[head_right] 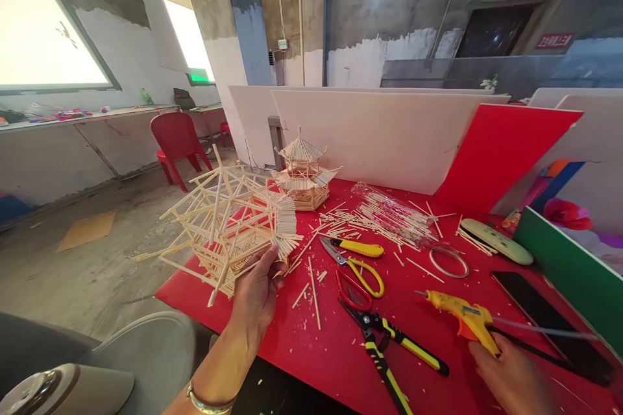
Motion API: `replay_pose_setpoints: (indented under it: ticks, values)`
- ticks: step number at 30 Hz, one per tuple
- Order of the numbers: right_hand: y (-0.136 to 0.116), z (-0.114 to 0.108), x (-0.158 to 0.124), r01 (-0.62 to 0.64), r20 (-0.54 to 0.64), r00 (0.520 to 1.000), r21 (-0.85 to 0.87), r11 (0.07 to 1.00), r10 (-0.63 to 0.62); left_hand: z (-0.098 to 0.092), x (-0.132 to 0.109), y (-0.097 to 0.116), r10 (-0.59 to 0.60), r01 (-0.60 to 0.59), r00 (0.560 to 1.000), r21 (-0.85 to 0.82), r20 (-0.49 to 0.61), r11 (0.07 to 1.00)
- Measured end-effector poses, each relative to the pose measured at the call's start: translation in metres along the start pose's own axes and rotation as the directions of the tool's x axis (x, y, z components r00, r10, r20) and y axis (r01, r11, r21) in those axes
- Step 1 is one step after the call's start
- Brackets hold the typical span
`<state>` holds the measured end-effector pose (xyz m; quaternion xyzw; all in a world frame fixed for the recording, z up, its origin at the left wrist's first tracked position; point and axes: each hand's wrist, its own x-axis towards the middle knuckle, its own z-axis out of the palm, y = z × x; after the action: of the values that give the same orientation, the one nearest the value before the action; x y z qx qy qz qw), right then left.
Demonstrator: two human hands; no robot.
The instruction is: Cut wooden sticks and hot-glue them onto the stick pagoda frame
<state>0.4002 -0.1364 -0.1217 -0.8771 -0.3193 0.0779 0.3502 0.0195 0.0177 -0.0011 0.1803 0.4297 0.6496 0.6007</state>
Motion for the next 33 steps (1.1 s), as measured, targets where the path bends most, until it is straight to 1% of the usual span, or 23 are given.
replay_pose_setpoints:
  ticks: [1,2,3,4,5,6,7,9,10,12,13,14,15,16,17,19,20,21,27,30,33]
  values:
    - [-0.013,-0.004,-0.005,-0.094,0.033,0.995,0.021,0.995,0.093,0.0,0.0,0.0,-0.001,0.001,1.0,-0.006,0.009,1.0]
    - [-0.027,-0.008,-0.01,-0.187,0.034,0.982,0.049,0.981,0.185,0.0,0.0,0.0,-0.002,0.002,1.0,-0.011,0.017,1.0]
    - [-0.044,-0.011,-0.017,-0.196,0.045,0.98,0.112,0.974,0.192,-0.001,0.0,0.0,-0.002,0.002,1.0,-0.016,0.023,1.0]
    - [-0.062,-0.014,-0.024,-0.165,0.09,0.985,0.222,0.961,0.149,-0.001,0.0,0.0,-0.002,0.003,1.0,-0.021,0.025,1.0]
    - [-0.08,-0.015,-0.032,-0.148,0.124,0.986,0.362,0.92,0.11,0.0,0.0,0.0,-0.004,0.004,1.0,-0.023,0.023,1.0]
    - [-0.099,-0.016,-0.04,-0.127,0.17,0.984,0.467,0.875,0.052,0.0,0.0,0.0,-0.005,0.005,1.0,-0.025,0.02,1.0]
    - [-0.119,-0.016,-0.048,-0.112,0.223,0.975,0.53,0.84,-0.01,0.0,0.0,0.0,-0.004,0.005,1.0,-0.027,0.016,1.0]
    - [-0.158,-0.013,-0.064,-0.034,0.243,0.958,0.626,0.779,-0.154,0.0,-0.001,0.0,-0.001,0.001,1.0,-0.032,0.007,0.999]
    - [-0.177,-0.01,-0.071,0.03,0.231,0.948,0.62,0.784,-0.218,0.0,-0.001,0.0,-0.001,0.001,1.0,-0.035,0.002,0.999]
    - [-0.212,0.0,-0.084,0.198,0.151,0.931,0.554,0.808,-0.331,-0.001,-0.003,-0.001,-0.003,0.003,1.0,-0.041,-0.007,0.999]
    - [-0.228,0.006,-0.088,0.294,0.103,0.915,0.489,0.821,-0.39,-0.002,-0.004,-0.001,-0.002,0.001,1.0,-0.042,-0.012,0.999]
    - [-0.241,0.014,-0.092,0.398,0.027,0.896,0.393,0.829,-0.443,-0.003,-0.005,-0.002,0.003,-0.004,1.0,-0.04,-0.018,0.999]
    - [-0.253,0.021,-0.094,0.494,-0.05,0.864,0.28,0.823,-0.502,-0.004,-0.005,-0.002,0.009,-0.01,1.0,-0.036,-0.024,0.999]
    - [-0.262,0.029,-0.096,0.576,-0.123,0.818,0.164,0.801,-0.562,-0.005,-0.006,-0.003,0.015,-0.015,1.0,-0.031,-0.028,0.999]
    - [-0.27,0.036,-0.096,0.636,-0.186,0.764,0.055,0.77,-0.618,-0.006,-0.007,-0.003,0.019,-0.02,0.999,-0.027,-0.031,0.999]
    - [-0.28,0.047,-0.096,0.703,-0.249,0.666,-0.104,0.703,-0.703,-0.008,-0.008,-0.003,0.011,-0.011,1.0,-0.03,-0.029,0.999]
    - [-0.284,0.05,-0.096,0.719,-0.261,0.632,-0.153,0.678,-0.73,-0.008,-0.009,-0.003,0.002,-0.003,1.0,-0.039,-0.025,0.999]
    - [-0.287,0.053,-0.096,0.729,-0.261,0.609,-0.19,0.658,-0.749,-0.009,-0.01,-0.003,-0.009,0.008,1.0,-0.049,-0.018,0.999]
    - [-0.296,0.057,-0.098,0.759,-0.191,0.522,-0.341,0.555,-0.831,-0.011,-0.014,0.0,-0.044,0.044,0.999,-0.074,0.0,0.996]
    - [-0.297,0.06,-0.1,0.771,-0.2,0.482,-0.366,0.521,-0.853,-0.013,-0.015,0.0,-0.059,0.06,0.998,-0.079,0.008,0.995]
    - [-0.298,0.061,-0.101,0.783,-0.201,0.458,-0.37,0.5,-0.866,-0.014,-0.015,0.0,-0.079,0.08,0.997,-0.072,0.012,0.994]
